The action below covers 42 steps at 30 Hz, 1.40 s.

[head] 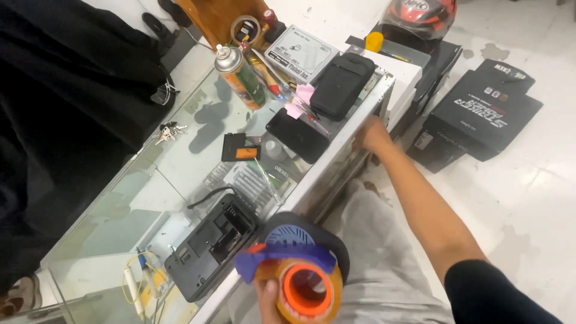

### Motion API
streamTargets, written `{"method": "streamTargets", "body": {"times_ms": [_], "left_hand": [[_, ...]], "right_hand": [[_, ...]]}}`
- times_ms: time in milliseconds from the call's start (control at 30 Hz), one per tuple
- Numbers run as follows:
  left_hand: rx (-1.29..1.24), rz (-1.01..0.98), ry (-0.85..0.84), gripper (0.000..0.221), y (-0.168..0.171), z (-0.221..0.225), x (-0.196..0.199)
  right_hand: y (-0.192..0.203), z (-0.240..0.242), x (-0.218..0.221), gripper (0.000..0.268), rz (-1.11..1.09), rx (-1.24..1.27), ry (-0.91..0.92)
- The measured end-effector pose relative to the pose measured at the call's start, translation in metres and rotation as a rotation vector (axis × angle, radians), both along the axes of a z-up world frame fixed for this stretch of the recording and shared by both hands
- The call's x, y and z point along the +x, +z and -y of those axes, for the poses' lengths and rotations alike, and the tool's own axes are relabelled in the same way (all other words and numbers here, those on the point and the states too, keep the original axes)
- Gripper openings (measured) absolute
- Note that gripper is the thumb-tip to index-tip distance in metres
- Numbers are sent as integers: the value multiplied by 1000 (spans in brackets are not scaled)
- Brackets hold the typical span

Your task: Unscrewing and opening the casing of a black electronic device for repair

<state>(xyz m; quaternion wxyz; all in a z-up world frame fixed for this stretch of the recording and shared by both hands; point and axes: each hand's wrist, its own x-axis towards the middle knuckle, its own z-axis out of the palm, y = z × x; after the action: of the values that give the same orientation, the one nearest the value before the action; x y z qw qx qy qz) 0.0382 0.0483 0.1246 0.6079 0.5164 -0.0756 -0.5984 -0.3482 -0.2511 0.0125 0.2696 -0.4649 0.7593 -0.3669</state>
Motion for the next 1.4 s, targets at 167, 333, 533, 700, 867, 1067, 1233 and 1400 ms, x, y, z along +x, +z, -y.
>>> {"method": "streamTargets", "body": {"times_ms": [167,333,533,700,867,1067,1233,1400], "left_hand": [[20,-11,-63,91,152,158,-116],[-227,141,-95,93,139,272,-180],[-280,272,-191,113,135,390,-233],[-141,528,-256,120,99,477,-243],[-77,793,-400,120,100,488,-246],[-402,732,-483,115,157,324,-195],[-631,1039,-503,78,142,183,-57],[-183,2062,-485,103,94,141,84]], "right_hand": [[-1,-77,6,32,-145,-4,-130],[92,-119,25,39,338,-524,-272],[178,36,18,77,162,-803,343],[190,108,16,72,166,-650,100],[145,145,-6,91,-108,-544,115],[155,129,-1,81,-227,-602,126],[160,43,-6,47,-80,-821,137],[247,-77,115,14,244,-126,392]]}}
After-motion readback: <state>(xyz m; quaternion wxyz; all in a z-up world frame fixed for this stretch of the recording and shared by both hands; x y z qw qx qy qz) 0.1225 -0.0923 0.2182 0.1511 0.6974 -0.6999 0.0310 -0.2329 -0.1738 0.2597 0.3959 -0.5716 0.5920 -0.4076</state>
